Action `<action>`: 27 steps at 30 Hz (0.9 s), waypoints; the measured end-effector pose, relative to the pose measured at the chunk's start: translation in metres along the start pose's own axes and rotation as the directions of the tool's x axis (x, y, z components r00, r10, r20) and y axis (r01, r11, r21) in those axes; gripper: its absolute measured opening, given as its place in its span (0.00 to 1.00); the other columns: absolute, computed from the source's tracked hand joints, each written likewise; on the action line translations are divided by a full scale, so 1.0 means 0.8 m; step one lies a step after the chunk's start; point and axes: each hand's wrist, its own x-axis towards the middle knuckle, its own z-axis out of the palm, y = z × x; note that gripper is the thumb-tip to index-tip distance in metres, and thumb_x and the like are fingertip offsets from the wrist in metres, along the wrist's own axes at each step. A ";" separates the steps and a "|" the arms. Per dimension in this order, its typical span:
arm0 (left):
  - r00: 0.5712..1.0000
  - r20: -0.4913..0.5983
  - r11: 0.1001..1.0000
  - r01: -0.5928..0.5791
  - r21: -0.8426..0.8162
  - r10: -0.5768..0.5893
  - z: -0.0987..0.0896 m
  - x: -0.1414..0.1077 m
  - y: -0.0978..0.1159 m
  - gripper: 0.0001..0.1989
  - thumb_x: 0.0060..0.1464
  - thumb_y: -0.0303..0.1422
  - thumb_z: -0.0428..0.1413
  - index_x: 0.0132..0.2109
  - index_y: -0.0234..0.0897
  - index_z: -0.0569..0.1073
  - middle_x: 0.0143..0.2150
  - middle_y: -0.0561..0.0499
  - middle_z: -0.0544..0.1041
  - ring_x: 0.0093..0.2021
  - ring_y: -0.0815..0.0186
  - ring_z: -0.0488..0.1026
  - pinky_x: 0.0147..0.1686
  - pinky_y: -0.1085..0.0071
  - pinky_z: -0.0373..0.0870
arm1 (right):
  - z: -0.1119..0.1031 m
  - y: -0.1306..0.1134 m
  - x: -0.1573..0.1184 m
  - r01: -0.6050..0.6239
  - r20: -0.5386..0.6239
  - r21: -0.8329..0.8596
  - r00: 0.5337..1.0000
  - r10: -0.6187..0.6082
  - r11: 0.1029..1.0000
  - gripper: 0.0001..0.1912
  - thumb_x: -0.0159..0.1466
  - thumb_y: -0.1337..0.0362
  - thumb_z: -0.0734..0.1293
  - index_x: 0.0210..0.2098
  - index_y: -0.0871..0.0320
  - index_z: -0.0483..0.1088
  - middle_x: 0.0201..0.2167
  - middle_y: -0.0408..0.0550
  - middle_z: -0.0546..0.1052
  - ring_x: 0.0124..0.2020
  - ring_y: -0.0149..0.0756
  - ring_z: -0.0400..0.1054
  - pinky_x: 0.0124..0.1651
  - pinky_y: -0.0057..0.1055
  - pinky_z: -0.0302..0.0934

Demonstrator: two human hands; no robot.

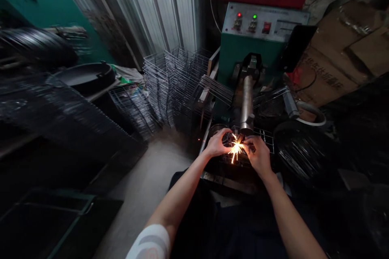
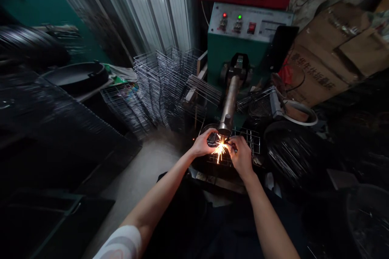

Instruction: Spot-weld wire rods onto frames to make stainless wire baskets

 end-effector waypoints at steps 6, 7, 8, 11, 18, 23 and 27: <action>1.000 -0.018 0.993 -0.005 -0.114 0.003 0.014 -0.042 -0.041 0.57 0.32 0.46 0.73 0.68 0.46 0.58 0.72 0.43 0.53 0.71 0.47 0.54 0.68 0.54 0.55 | -0.026 0.002 -0.022 -0.179 0.039 0.145 0.984 0.175 0.973 0.07 0.68 0.59 0.66 0.38 0.55 0.72 0.42 0.51 0.77 0.45 0.43 0.73 0.46 0.38 0.70; 0.997 -0.049 0.985 0.050 -0.167 -0.059 0.025 -0.058 -0.058 0.64 0.28 0.45 0.74 0.70 0.44 0.53 0.74 0.40 0.45 0.73 0.45 0.48 0.70 0.51 0.52 | -0.034 0.002 -0.031 -0.242 0.044 0.195 0.970 0.238 0.950 0.08 0.68 0.58 0.66 0.39 0.55 0.72 0.42 0.52 0.78 0.45 0.43 0.74 0.47 0.39 0.70; 0.985 -0.075 0.960 0.130 -0.247 -0.153 0.041 -0.074 -0.077 0.70 0.25 0.44 0.75 0.72 0.43 0.46 0.75 0.38 0.40 0.74 0.43 0.44 0.70 0.49 0.50 | -0.042 0.003 -0.041 -0.309 0.045 0.253 0.950 0.308 0.917 0.09 0.68 0.57 0.67 0.39 0.55 0.71 0.42 0.52 0.79 0.44 0.44 0.75 0.46 0.39 0.70; 0.900 0.097 0.647 0.378 -0.662 -0.426 0.099 -0.113 -0.128 0.75 0.32 0.38 0.73 0.72 0.53 0.26 0.76 0.40 0.31 0.74 0.45 0.43 0.64 0.50 0.62 | -0.063 0.005 -0.074 -0.475 0.035 0.394 0.864 0.503 0.787 0.14 0.64 0.54 0.71 0.42 0.55 0.69 0.38 0.51 0.80 0.35 0.41 0.77 0.38 0.36 0.73; 0.925 0.290 0.200 0.341 -0.919 -0.245 0.157 -0.106 -0.171 0.67 0.36 0.24 0.68 0.70 0.70 0.36 0.77 0.49 0.37 0.69 0.51 0.57 0.45 0.72 0.73 | -0.091 -0.009 -0.120 -0.608 -0.005 0.461 0.727 0.687 0.646 0.18 0.60 0.54 0.75 0.38 0.57 0.67 0.31 0.48 0.80 0.24 0.30 0.71 0.25 0.24 0.66; 0.930 0.324 0.098 0.344 -0.934 -0.174 0.136 -0.094 -0.169 0.61 0.37 0.23 0.68 0.69 0.68 0.46 0.75 0.48 0.44 0.63 0.50 0.67 0.46 0.67 0.74 | -0.087 -0.026 -0.111 -0.653 0.113 0.563 0.668 0.736 0.507 0.20 0.57 0.53 0.78 0.36 0.58 0.68 0.28 0.46 0.78 0.20 0.26 0.66 0.20 0.20 0.59; 0.920 0.331 0.172 0.368 -0.914 -0.211 0.121 -0.092 -0.157 0.60 0.34 0.21 0.69 0.69 0.62 0.48 0.74 0.44 0.49 0.55 0.55 0.76 0.41 0.73 0.72 | -0.077 -0.047 -0.103 -0.652 0.191 0.658 0.628 0.755 0.376 0.24 0.52 0.54 0.80 0.38 0.58 0.67 0.23 0.42 0.76 0.13 0.22 0.59 0.14 0.17 0.50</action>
